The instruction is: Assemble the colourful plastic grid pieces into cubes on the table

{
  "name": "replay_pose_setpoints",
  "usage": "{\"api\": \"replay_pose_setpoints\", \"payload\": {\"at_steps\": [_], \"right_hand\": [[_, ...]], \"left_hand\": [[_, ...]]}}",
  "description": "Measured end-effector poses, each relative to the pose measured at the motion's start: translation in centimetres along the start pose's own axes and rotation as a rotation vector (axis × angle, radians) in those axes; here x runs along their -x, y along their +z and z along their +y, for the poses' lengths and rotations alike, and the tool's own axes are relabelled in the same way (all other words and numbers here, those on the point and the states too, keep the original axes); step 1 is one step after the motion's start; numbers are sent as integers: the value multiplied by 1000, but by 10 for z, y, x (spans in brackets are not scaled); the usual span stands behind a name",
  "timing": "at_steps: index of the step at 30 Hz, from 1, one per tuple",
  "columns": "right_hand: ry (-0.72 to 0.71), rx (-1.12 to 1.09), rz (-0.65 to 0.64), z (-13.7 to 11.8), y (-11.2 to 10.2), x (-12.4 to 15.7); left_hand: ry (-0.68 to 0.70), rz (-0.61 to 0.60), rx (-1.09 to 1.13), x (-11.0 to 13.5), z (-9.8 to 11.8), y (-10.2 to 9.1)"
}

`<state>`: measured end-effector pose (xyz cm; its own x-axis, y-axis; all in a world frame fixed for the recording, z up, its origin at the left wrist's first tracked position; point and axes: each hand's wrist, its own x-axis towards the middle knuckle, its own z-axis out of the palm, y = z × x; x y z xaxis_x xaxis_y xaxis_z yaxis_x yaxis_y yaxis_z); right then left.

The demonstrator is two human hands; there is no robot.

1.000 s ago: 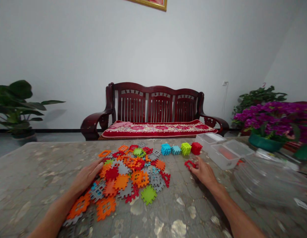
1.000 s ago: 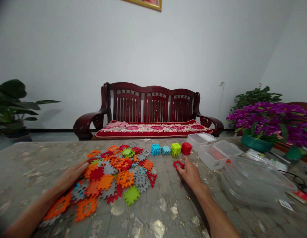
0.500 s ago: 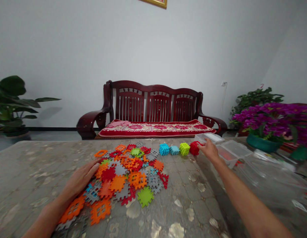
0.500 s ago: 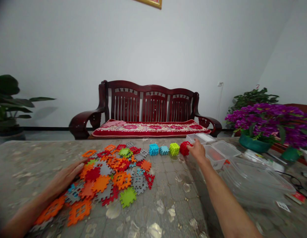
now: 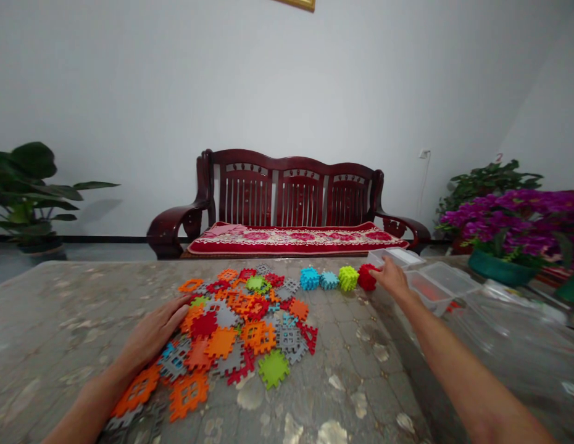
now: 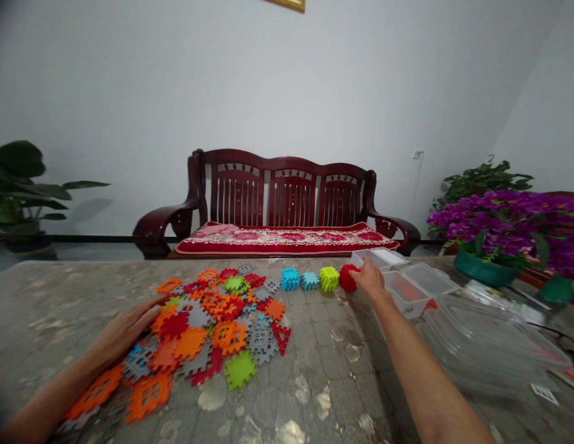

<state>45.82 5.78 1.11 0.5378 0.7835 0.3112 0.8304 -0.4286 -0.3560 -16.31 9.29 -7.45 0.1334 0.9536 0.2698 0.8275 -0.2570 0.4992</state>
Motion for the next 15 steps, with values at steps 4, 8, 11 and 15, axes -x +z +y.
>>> {"api": "replay_pose_setpoints", "payload": {"at_steps": [4,8,11,15], "right_hand": [[-1,-6,-31,1,-3,1],[-27,-72,55,-11,-7,12],[-141,-246,78,-39,-1,38],[-378,-520,-192,-93,20,99]], "left_hand": [[5,24,3,1,1,0],[-12,-8,-4,4,11,-4],[-26,-29,-17,6,19,-8],[-4,-20,-31,7,23,-7]]}}
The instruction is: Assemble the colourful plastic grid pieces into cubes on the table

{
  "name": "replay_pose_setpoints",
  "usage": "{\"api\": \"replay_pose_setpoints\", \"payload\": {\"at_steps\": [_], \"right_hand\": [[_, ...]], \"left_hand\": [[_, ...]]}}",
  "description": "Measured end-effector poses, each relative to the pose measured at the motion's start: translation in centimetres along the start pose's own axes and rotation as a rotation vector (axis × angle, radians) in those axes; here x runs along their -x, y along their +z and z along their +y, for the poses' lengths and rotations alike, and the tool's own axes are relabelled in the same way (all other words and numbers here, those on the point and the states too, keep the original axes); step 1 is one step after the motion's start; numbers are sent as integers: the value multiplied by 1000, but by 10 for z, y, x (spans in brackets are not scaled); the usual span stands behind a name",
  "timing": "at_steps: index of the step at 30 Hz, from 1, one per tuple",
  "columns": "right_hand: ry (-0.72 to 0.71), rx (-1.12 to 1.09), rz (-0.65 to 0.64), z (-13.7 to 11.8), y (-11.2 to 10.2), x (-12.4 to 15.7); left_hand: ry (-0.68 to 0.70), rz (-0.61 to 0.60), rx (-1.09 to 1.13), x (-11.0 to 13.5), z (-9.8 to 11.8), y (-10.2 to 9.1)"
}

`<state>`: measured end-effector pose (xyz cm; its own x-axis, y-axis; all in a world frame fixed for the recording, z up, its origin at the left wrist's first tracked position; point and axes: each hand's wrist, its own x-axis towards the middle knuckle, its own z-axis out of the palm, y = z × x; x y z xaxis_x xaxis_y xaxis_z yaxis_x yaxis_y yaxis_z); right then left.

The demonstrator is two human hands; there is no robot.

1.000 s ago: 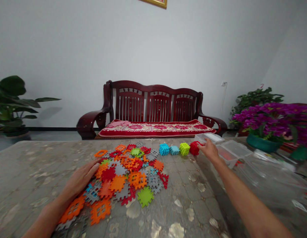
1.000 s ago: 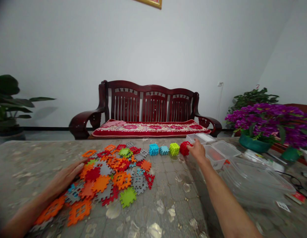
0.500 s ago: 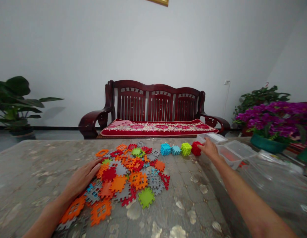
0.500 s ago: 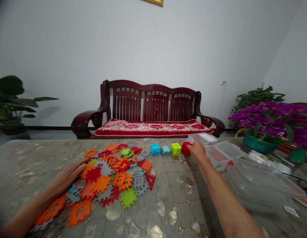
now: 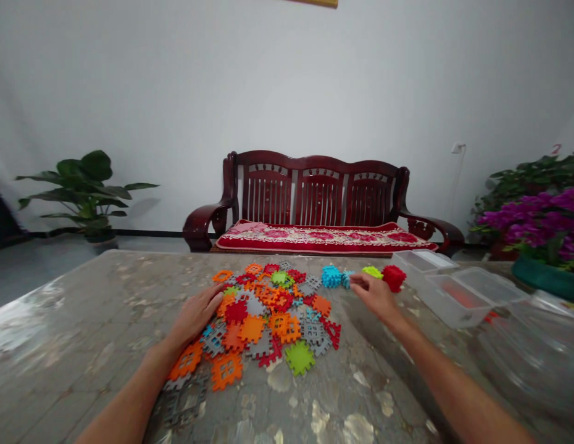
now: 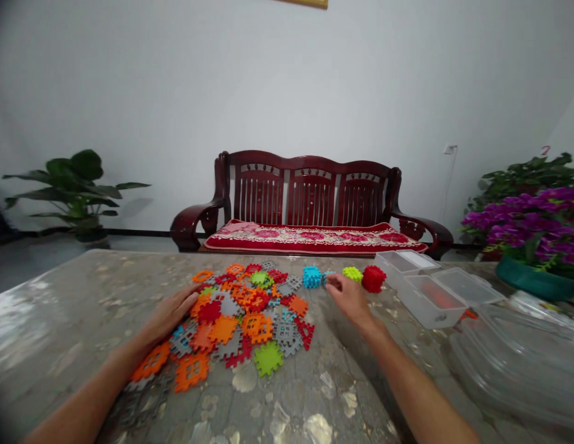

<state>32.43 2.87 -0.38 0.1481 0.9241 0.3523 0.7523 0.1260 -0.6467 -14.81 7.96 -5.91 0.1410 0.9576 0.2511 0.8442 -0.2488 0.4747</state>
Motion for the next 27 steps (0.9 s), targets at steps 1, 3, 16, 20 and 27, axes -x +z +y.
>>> {"api": "replay_pose_setpoints", "payload": {"at_steps": [1,3,16,20,27], "right_hand": [[-37,-43,-76,-13,15,9],[-78,-66,-180,-39,42,23],[-191,397,-309,-128,104,33],[-186,450,-300,-127,105,38],[-125,250,-248,-111,85,47]], "left_hand": [[3,7,-7,0,1,1],[9,24,-23,1,3,4],[39,-1,-34,3,9,5],[25,7,-28,3,13,3],[16,36,29,7,24,6]]}}
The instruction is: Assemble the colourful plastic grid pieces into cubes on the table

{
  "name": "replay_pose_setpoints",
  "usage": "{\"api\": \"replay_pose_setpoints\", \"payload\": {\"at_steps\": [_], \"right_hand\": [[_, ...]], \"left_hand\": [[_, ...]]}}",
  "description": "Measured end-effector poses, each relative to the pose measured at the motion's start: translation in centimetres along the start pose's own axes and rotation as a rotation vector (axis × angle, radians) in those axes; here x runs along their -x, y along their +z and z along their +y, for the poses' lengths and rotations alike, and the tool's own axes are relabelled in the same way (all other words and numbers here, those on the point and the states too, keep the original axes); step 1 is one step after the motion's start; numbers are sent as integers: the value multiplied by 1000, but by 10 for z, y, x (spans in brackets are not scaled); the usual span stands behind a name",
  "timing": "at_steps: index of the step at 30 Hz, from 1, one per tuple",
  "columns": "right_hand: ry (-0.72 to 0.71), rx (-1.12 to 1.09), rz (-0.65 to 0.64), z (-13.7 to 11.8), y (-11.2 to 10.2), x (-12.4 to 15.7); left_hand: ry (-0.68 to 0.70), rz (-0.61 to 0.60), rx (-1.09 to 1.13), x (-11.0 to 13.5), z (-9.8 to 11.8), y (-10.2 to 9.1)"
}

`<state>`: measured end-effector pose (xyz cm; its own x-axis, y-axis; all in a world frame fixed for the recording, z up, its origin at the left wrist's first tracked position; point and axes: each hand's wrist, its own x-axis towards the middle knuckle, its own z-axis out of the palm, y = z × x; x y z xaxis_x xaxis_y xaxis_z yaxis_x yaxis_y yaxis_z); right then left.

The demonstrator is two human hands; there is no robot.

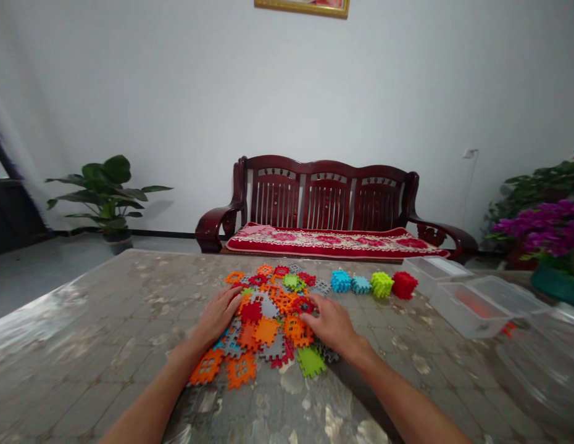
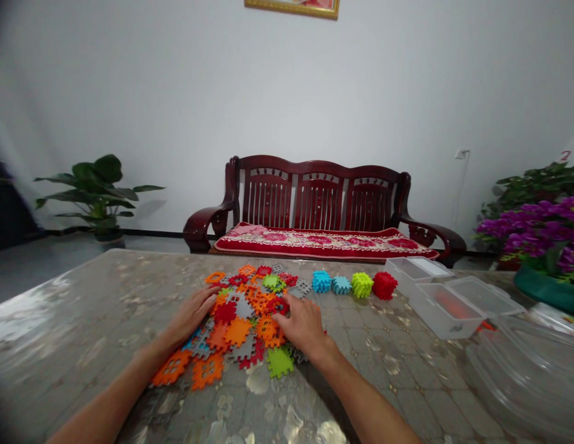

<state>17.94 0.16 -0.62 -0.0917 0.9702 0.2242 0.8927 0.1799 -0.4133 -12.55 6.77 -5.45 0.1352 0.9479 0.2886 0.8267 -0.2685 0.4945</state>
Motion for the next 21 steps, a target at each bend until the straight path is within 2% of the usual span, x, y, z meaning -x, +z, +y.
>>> {"api": "replay_pose_setpoints", "payload": {"at_steps": [5,11,16,19,21], "right_hand": [[74,-247,127,45,-12,11],[201,-327,337,124,-35,20],[359,-175,523,184,-85,27],[519,32,537,212,-116,26],[584,162,516,225,-129,22]], "left_hand": [[-146,45,-82,11,21,9],[-334,75,-142,27,58,14],[-465,96,-84,34,82,22],[-476,143,-50,39,92,27],[-467,162,-37,43,94,31]]}}
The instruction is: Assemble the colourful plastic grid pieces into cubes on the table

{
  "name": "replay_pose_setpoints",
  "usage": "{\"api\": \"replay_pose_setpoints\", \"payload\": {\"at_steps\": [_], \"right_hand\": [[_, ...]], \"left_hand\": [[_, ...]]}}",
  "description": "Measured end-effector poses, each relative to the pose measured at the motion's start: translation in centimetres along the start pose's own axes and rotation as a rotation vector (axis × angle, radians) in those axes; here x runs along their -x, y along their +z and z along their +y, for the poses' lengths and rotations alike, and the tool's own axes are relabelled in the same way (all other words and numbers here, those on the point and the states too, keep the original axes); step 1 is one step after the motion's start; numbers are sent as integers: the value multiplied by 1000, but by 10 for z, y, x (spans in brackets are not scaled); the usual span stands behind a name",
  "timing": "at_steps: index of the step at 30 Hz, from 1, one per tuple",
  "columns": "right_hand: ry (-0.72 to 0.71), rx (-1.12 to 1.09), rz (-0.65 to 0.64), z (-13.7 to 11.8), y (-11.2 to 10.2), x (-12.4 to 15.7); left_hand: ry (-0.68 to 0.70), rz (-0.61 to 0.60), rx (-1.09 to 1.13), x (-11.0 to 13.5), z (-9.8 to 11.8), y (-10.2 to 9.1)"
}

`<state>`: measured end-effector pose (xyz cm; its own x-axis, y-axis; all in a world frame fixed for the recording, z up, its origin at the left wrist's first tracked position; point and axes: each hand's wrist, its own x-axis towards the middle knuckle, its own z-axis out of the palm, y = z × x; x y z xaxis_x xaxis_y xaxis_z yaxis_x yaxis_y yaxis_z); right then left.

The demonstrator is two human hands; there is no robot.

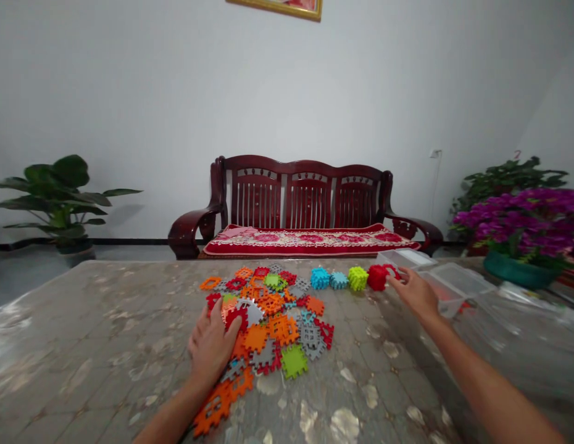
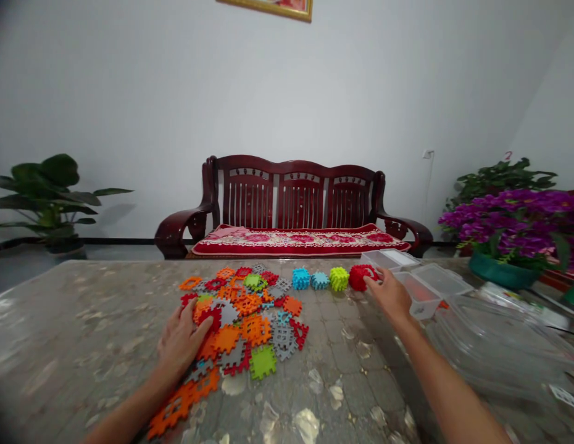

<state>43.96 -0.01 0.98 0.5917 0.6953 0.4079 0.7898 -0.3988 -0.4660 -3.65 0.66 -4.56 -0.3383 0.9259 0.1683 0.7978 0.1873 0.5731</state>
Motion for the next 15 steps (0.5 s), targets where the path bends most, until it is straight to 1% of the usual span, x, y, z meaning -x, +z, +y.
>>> {"api": "replay_pose_setpoints", "payload": {"at_steps": [3,8,11,13,15], "right_hand": [[-11,133,-28,1,1,-16],[-1,269,-85,-13,13,-29],[-4,304,-107,-16,19,-35],[-14,316,-134,-15,21,-38],[-30,322,-150,-13,22,-40]], "left_hand": [[29,11,26,5,-3,4],[105,75,55,4,-7,4],[120,81,17,-4,-8,-5],[139,93,-23,-14,-11,-14],[153,126,-79,-27,-18,-22]]}}
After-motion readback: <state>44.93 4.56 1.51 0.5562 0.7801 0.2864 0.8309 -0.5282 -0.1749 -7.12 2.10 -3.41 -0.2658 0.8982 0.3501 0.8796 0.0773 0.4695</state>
